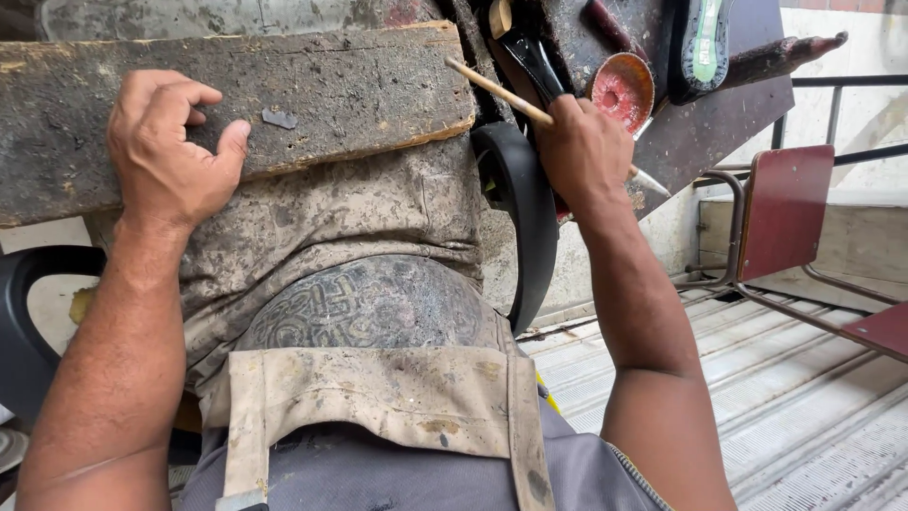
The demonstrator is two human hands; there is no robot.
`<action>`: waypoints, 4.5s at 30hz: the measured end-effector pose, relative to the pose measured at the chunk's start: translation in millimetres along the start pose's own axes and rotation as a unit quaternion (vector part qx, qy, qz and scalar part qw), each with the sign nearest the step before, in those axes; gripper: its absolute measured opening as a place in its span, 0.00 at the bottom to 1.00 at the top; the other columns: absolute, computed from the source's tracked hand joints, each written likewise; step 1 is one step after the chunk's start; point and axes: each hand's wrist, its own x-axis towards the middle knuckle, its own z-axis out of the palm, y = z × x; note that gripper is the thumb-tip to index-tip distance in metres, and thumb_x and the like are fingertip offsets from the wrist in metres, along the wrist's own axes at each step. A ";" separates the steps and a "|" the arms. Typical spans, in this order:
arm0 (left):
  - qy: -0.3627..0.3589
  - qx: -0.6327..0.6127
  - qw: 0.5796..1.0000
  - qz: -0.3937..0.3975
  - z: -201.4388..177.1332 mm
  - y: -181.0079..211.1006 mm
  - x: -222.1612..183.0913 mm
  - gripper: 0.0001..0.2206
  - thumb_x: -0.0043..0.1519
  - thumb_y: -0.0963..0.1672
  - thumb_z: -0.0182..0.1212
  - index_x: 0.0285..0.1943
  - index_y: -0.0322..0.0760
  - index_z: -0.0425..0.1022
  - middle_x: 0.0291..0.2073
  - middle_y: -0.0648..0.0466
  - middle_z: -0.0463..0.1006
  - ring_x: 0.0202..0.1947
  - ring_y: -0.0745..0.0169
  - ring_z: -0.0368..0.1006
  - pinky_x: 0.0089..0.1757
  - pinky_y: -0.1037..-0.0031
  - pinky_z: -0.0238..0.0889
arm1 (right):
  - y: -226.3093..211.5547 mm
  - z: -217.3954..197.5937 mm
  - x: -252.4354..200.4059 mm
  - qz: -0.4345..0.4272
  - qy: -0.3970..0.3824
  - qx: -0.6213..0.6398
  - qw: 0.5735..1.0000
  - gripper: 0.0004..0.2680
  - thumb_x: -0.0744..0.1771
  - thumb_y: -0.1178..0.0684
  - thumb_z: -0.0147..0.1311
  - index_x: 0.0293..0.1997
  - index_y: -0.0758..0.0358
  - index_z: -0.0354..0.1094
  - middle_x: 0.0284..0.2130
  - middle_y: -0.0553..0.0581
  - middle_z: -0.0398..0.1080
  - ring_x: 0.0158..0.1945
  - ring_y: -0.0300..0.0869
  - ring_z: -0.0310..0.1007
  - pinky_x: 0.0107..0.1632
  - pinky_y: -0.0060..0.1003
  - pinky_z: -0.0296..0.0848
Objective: Applying adhesive to a shoe sole using a brush at a repair bench
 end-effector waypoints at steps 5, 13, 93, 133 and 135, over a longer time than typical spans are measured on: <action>0.017 0.024 0.999 0.024 3.3 -3.4 -2.8 0.17 0.58 0.42 0.84 0.49 0.32 0.80 0.48 0.46 0.77 0.38 0.56 0.72 0.44 0.60 0.69 | 9.2 -34.9 -18.7 -0.035 -0.273 0.170 0.946 0.03 0.67 0.58 0.44 0.41 0.57 0.64 0.38 0.60 0.73 0.39 0.62 0.71 0.39 0.58 0.67; 0.009 0.021 1.000 0.014 4.9 -6.2 -6.0 0.15 0.59 0.42 0.82 0.49 0.32 0.80 0.48 0.46 0.77 0.39 0.56 0.72 0.44 0.61 0.69 | 21.9 -13.0 -31.2 -0.048 -0.275 0.215 0.936 0.01 0.67 0.57 0.44 0.38 0.60 0.58 0.34 0.63 0.71 0.36 0.63 0.69 0.37 0.57 0.63; -0.071 -0.814 0.417 -0.398 28.1 99.1 -3.8 0.26 0.53 0.47 0.61 0.59 0.25 0.72 0.48 0.40 0.80 0.47 0.47 0.79 0.47 0.63 0.73 | 106.9 -33.5 -11.9 0.051 0.140 0.582 0.800 0.10 0.62 0.73 0.55 0.42 0.67 0.66 0.40 0.66 0.76 0.43 0.51 0.82 0.50 0.40 0.85; -0.206 -0.863 0.285 -0.363 55.4 132.1 9.5 0.32 0.55 0.44 0.55 0.73 0.36 0.62 0.54 0.29 0.75 0.47 0.26 0.77 0.46 0.42 0.74 | -48.7 -43.3 -15.3 -0.135 0.101 0.810 0.562 0.12 0.60 0.72 0.65 0.43 0.65 0.72 0.47 0.78 0.72 0.40 0.56 0.79 0.45 0.46 0.84; -0.173 -0.854 0.304 -0.386 61.5 134.3 6.1 0.29 0.53 0.44 0.52 0.68 0.39 0.69 0.49 0.31 0.79 0.44 0.25 0.80 0.46 0.39 0.75 | -63.0 -43.9 -3.6 -0.130 0.105 0.792 0.588 0.12 0.58 0.77 0.68 0.36 0.74 0.71 0.42 0.83 0.72 0.41 0.58 0.79 0.44 0.51 0.84</action>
